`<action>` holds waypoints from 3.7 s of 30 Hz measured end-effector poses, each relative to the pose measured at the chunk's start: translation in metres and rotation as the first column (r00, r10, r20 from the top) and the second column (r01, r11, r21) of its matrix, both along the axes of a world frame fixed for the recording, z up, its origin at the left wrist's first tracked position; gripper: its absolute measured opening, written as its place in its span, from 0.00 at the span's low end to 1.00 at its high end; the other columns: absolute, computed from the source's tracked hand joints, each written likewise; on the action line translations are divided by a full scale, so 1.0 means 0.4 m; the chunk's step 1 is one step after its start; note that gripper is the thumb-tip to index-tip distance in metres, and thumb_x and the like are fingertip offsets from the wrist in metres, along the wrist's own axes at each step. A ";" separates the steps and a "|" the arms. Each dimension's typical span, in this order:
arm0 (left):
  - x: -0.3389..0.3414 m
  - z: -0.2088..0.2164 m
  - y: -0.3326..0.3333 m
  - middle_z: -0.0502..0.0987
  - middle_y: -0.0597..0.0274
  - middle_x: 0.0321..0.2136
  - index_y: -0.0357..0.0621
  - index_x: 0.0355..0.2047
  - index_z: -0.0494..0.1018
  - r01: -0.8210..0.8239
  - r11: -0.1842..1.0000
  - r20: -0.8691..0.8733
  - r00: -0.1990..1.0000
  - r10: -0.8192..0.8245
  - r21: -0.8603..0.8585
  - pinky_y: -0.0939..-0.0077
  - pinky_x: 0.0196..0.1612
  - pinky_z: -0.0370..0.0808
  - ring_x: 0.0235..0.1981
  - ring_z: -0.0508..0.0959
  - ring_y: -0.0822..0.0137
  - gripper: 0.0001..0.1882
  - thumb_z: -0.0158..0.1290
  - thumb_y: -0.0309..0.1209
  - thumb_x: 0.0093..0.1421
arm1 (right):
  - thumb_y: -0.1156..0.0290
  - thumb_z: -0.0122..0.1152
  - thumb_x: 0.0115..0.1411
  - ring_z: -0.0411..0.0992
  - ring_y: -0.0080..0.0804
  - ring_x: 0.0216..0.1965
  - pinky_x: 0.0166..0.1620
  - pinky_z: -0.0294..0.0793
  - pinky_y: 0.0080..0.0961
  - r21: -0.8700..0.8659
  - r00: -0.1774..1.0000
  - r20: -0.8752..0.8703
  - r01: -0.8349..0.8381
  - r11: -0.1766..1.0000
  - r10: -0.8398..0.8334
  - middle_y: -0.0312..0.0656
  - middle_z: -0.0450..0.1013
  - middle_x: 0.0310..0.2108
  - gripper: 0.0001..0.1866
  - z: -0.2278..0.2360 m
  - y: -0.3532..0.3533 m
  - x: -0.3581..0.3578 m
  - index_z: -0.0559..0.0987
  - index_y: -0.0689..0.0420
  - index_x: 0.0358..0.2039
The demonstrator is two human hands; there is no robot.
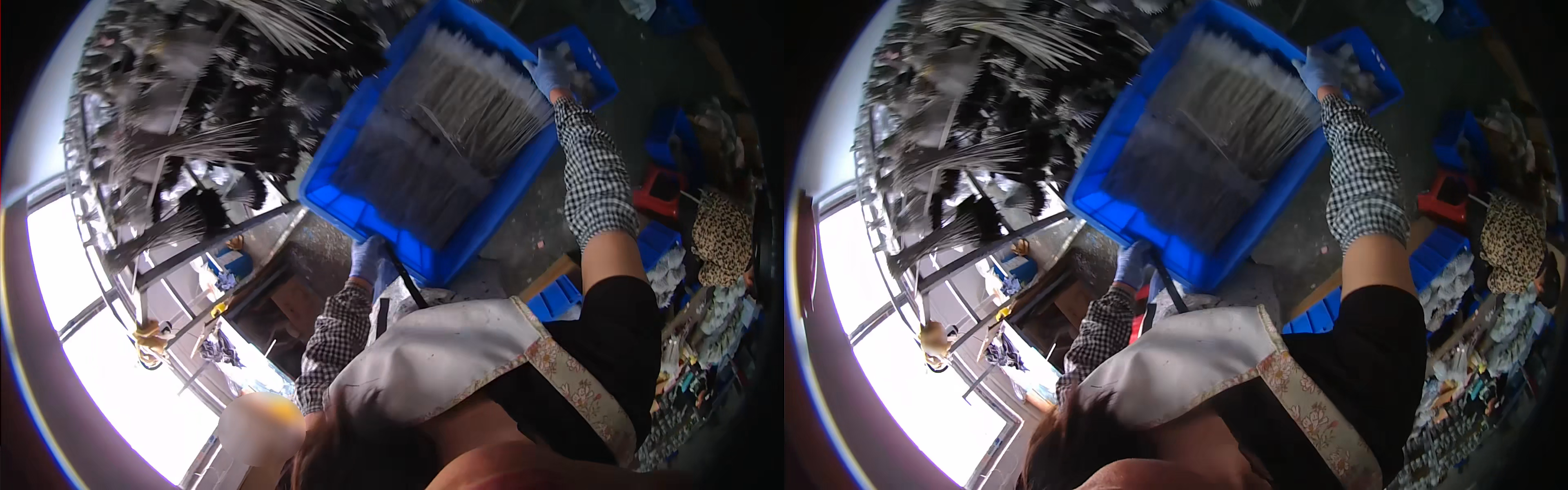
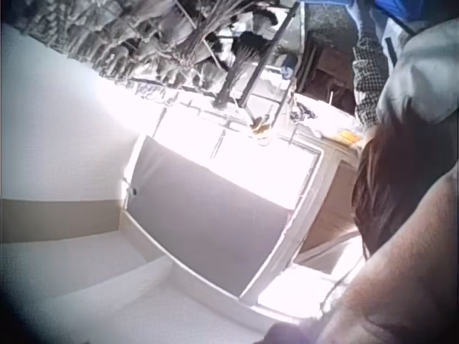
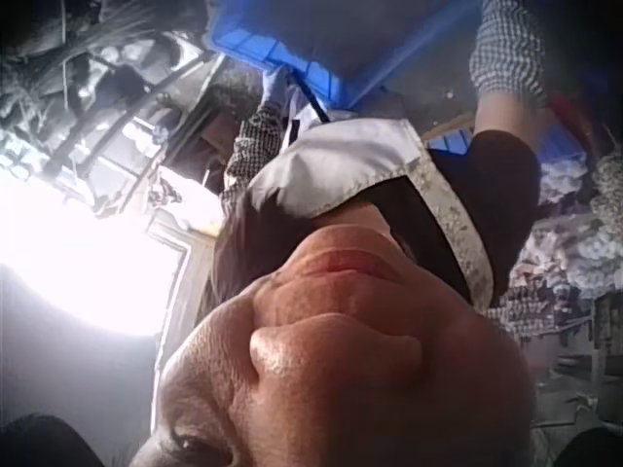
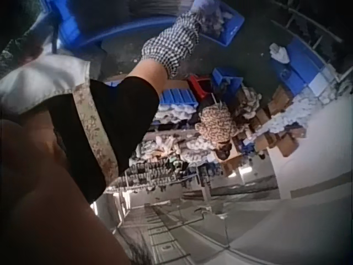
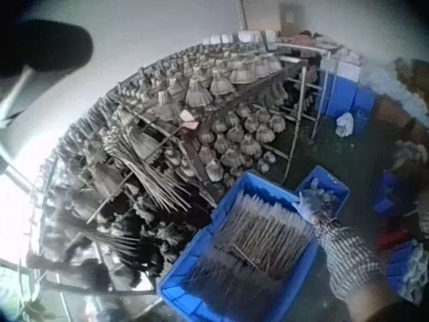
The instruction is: The recorder moves crates of wire bundles and then applies a white adhesive or coating to the bundles using a manual applicator or jig.
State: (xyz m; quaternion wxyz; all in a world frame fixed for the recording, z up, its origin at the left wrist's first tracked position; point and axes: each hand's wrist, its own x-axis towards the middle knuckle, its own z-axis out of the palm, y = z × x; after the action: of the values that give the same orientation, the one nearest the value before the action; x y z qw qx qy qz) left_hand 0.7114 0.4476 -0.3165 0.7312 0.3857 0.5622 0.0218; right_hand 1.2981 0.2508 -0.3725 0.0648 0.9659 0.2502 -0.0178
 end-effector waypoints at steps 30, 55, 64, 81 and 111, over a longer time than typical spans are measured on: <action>0.002 -0.001 -0.001 0.79 0.58 0.34 0.36 0.46 0.69 -0.174 0.946 -0.050 0.980 0.195 0.274 0.72 0.38 0.76 0.32 0.78 0.66 0.22 0.60 0.28 0.51 | 0.42 0.63 0.54 0.65 0.48 0.60 0.62 0.63 0.35 0.276 0.982 -0.187 0.013 0.961 0.040 0.58 0.67 0.57 0.44 0.099 0.041 -0.021 0.66 0.67 0.59; -0.305 -0.360 -0.790 0.70 0.67 0.39 0.40 0.46 0.70 -0.678 0.725 -0.035 0.733 0.680 -0.122 0.78 0.50 0.67 0.41 0.69 0.73 0.11 0.52 0.30 0.65 | 0.26 0.29 0.60 0.61 0.39 0.61 0.61 0.60 0.45 0.168 0.210 -0.973 0.931 0.324 -0.099 0.43 0.62 0.61 0.45 0.002 -0.180 -0.814 0.60 0.49 0.64; -0.285 -0.389 -0.803 0.72 0.67 0.33 0.39 0.42 0.72 -0.528 0.816 -0.116 0.819 0.563 0.234 0.79 0.42 0.70 0.33 0.69 0.75 0.10 0.56 0.27 0.61 | 0.41 0.41 0.67 0.75 0.28 0.38 0.42 0.75 0.30 -0.105 0.102 -0.970 0.641 0.760 -0.220 0.37 0.77 0.40 0.26 -0.087 -0.303 -0.899 0.74 0.48 0.48; -0.239 -0.419 -0.792 0.72 0.69 0.29 0.39 0.40 0.73 -0.602 0.770 -0.087 0.773 0.628 0.214 0.81 0.38 0.69 0.30 0.69 0.77 0.08 0.55 0.24 0.60 | 0.53 0.47 0.69 0.77 0.34 0.43 0.43 0.77 0.28 -0.231 0.204 -0.935 0.269 0.935 -0.289 0.46 0.75 0.44 0.23 -0.061 -0.231 -0.939 0.71 0.58 0.55; -0.119 -0.534 -0.528 0.71 0.71 0.26 0.40 0.42 0.73 -0.801 0.549 0.164 0.591 0.790 0.240 0.83 0.33 0.69 0.27 0.68 0.79 0.09 0.56 0.27 0.61 | 0.67 0.50 0.68 0.73 0.26 0.45 0.50 0.72 0.25 -0.109 0.420 -0.907 -0.272 0.956 0.016 0.40 0.75 0.43 0.15 -0.063 -0.206 -0.953 0.73 0.58 0.52</action>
State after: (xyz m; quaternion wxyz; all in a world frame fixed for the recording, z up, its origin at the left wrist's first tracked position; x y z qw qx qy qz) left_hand 0.6639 0.2365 -0.5301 0.5876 0.1916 0.6524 0.4387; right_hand 0.9171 0.1686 -0.3977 0.0388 0.7666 0.3245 -0.5527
